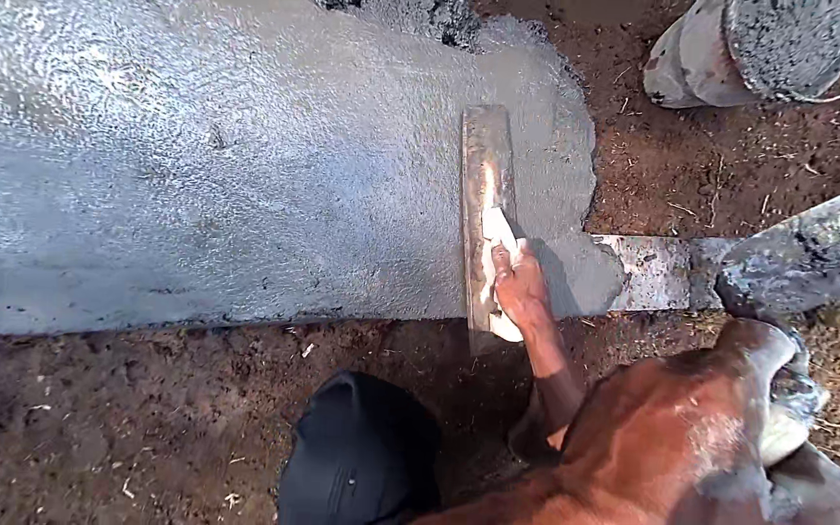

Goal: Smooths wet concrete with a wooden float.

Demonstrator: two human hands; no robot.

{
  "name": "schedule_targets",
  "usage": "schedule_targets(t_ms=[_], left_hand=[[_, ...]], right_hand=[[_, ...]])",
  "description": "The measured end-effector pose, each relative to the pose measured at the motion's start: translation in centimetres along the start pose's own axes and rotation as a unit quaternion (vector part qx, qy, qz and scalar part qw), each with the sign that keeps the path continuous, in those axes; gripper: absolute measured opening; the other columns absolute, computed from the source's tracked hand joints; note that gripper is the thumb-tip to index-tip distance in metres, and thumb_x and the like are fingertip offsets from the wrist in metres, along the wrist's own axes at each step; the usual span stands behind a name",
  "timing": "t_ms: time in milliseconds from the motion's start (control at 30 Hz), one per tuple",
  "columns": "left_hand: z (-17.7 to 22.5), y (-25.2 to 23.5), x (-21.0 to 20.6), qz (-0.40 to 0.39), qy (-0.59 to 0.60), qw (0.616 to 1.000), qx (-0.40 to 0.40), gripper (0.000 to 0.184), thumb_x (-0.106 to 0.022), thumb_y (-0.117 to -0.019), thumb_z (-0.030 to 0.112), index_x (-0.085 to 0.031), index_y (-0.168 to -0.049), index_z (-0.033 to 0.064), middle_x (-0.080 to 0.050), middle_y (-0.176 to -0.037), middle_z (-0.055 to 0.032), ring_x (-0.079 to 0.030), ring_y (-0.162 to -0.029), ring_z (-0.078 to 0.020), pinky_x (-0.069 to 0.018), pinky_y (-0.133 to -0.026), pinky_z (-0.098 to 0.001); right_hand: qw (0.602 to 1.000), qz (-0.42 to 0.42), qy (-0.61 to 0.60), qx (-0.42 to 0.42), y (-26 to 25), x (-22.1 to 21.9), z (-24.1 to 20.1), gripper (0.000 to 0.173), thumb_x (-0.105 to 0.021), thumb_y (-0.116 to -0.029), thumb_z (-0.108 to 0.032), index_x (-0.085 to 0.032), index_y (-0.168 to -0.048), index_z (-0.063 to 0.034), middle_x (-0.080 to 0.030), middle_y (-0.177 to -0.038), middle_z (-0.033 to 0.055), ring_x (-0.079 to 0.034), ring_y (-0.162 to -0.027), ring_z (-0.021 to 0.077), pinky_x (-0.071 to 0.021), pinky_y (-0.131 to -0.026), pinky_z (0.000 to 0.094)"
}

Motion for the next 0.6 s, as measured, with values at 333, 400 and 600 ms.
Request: schedule_targets(t_ms=[333,400,600], left_hand=[[0.3,1.1,1.0,0.068,-0.044,0.996,-0.022,0.036,-0.068,-0.0872,0.017,-0.067,-0.119,-0.0001,-0.071,-0.091,-0.0093,-0.069,-0.084,-0.0155,-0.0564,-0.074,-0.0349],[0.3,1.3,0.6,0.08,-0.042,0.995,-0.04,0.033,-0.068,-0.087,0.017,-0.068,-0.115,0.0002,-0.07,-0.087,-0.006,-0.066,-0.079,-0.0101,-0.0555,-0.071,-0.0295],[-0.4,1.0,-0.5,0.061,-0.046,0.997,-0.019,0.032,-0.069,-0.0868,0.018,-0.066,-0.114,0.0015,-0.07,-0.085,-0.0032,-0.067,-0.078,-0.0065,-0.056,-0.07,-0.0257]], right_hand=[[0.942,-0.17,0.106,0.269,10.6,-10.2,-13.6,0.059,-0.048,-0.1057,-0.05,-0.057,-0.141,-0.0042,-0.074,-0.099,0.0212,-0.073,-0.094,0.0401,-0.0563,-0.081,0.0575],[0.947,-0.142,0.096,0.273,10.0,-10.5,-14.6,0.054,-0.048,-0.1062,-0.048,-0.059,-0.137,-0.0057,-0.074,-0.096,0.0188,-0.073,-0.09,0.0379,-0.0569,-0.078,0.0557],[0.978,-0.081,0.107,0.16,5.1,-6.5,-9.7,0.052,-0.046,-0.1072,-0.051,-0.059,-0.135,-0.0083,-0.074,-0.099,0.0181,-0.073,-0.095,0.0373,-0.0576,-0.081,0.0555]])
Point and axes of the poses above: each hand's wrist, its own y-axis away from the middle knuckle, its own x-axis out of the back of the hand, z = x × y, the point moved 9 cm from there along -y, towards the middle knuckle
